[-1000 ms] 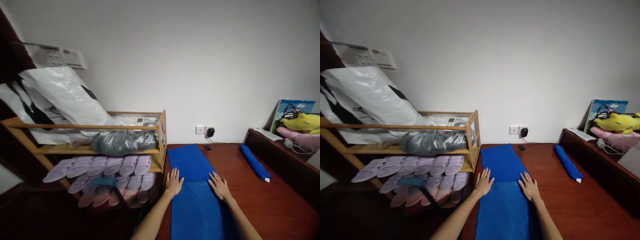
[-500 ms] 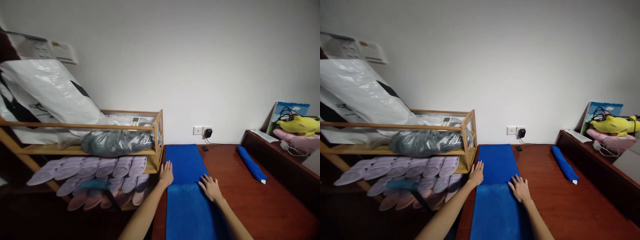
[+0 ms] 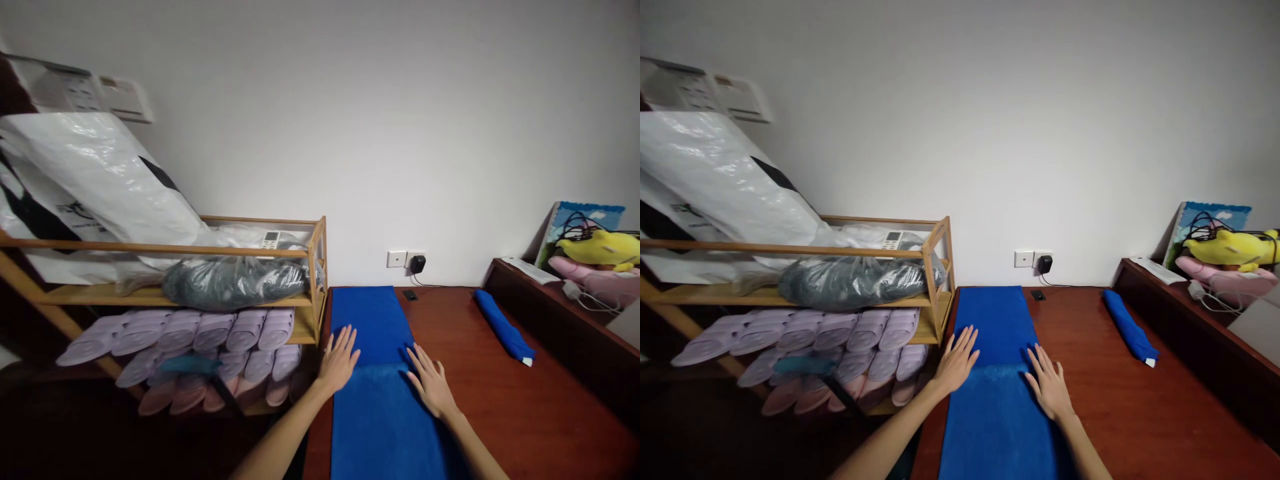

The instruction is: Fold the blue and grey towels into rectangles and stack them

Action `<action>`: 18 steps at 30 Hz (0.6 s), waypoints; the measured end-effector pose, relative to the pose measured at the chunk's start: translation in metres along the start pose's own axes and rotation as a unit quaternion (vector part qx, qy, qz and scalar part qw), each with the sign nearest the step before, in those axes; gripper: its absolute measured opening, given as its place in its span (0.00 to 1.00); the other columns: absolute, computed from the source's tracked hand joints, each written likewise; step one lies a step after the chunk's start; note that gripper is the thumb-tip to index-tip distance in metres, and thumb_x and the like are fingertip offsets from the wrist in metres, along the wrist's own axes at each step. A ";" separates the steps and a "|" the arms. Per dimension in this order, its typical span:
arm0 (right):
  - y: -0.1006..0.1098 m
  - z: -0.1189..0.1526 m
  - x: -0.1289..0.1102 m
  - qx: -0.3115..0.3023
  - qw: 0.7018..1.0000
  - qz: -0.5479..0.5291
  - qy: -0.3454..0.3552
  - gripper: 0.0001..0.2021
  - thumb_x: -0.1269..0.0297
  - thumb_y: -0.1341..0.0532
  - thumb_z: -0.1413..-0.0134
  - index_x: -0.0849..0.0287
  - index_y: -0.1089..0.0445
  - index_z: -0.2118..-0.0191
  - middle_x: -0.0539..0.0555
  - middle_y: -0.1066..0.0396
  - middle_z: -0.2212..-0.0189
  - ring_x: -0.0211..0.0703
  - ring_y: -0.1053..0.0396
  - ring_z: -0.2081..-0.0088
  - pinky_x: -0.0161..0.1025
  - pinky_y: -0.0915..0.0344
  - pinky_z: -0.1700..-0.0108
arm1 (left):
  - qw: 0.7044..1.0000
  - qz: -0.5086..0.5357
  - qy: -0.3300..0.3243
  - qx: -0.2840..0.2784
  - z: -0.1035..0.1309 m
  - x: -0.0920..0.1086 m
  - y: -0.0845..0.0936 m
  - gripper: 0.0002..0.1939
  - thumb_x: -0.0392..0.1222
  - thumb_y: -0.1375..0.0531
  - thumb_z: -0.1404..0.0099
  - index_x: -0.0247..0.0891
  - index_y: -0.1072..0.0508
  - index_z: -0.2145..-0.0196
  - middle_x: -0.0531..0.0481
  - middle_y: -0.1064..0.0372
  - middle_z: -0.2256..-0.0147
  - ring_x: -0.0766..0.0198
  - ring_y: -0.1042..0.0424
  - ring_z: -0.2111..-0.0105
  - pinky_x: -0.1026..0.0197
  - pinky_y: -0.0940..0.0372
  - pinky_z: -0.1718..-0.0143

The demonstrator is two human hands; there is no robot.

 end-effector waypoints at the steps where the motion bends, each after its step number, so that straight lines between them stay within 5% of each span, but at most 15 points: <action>1: -0.001 0.003 0.002 -0.008 1.000 -0.002 0.016 0.28 0.45 0.61 0.39 0.41 0.67 0.35 0.48 0.65 0.33 0.46 0.63 0.34 0.59 0.60 0.37 | 0.999 0.004 -0.031 0.007 0.011 0.003 0.001 0.28 0.52 0.64 0.30 0.45 0.66 0.35 0.52 0.66 0.34 0.60 0.65 0.35 0.47 0.65 0.37; 5: -0.004 0.011 0.007 -0.051 0.998 0.002 0.041 0.29 0.44 0.59 0.40 0.41 0.65 0.35 0.48 0.65 0.34 0.45 0.63 0.34 0.56 0.60 0.37 | 0.992 0.016 -0.123 0.012 0.048 0.003 -0.005 0.30 0.55 0.60 0.30 0.48 0.68 0.36 0.51 0.60 0.35 0.59 0.57 0.36 0.47 0.57 0.38; 13: -0.002 0.003 -0.002 -0.024 0.999 -0.004 0.048 0.29 0.44 0.59 0.40 0.41 0.67 0.35 0.48 0.66 0.33 0.45 0.65 0.34 0.57 0.62 0.37 | 0.993 0.012 -0.113 0.034 0.059 0.005 0.003 0.29 0.52 0.61 0.29 0.45 0.69 0.36 0.49 0.60 0.35 0.58 0.58 0.36 0.46 0.57 0.39; 18: -0.012 -0.005 0.015 0.003 0.999 -0.029 0.013 0.24 0.48 0.59 0.39 0.41 0.48 0.39 0.49 0.50 0.36 0.46 0.54 0.37 0.55 0.55 0.39 | 0.992 0.070 -0.101 0.009 0.063 0.000 0.003 0.26 0.52 0.58 0.30 0.48 0.55 0.36 0.49 0.52 0.36 0.57 0.52 0.38 0.46 0.56 0.40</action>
Point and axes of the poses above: each hand's wrist, its own z-axis away from the middle knuckle, its own y-axis out of the back of the hand, x = y × z, the point moved 2 cm from there along -z, towards the middle knuckle
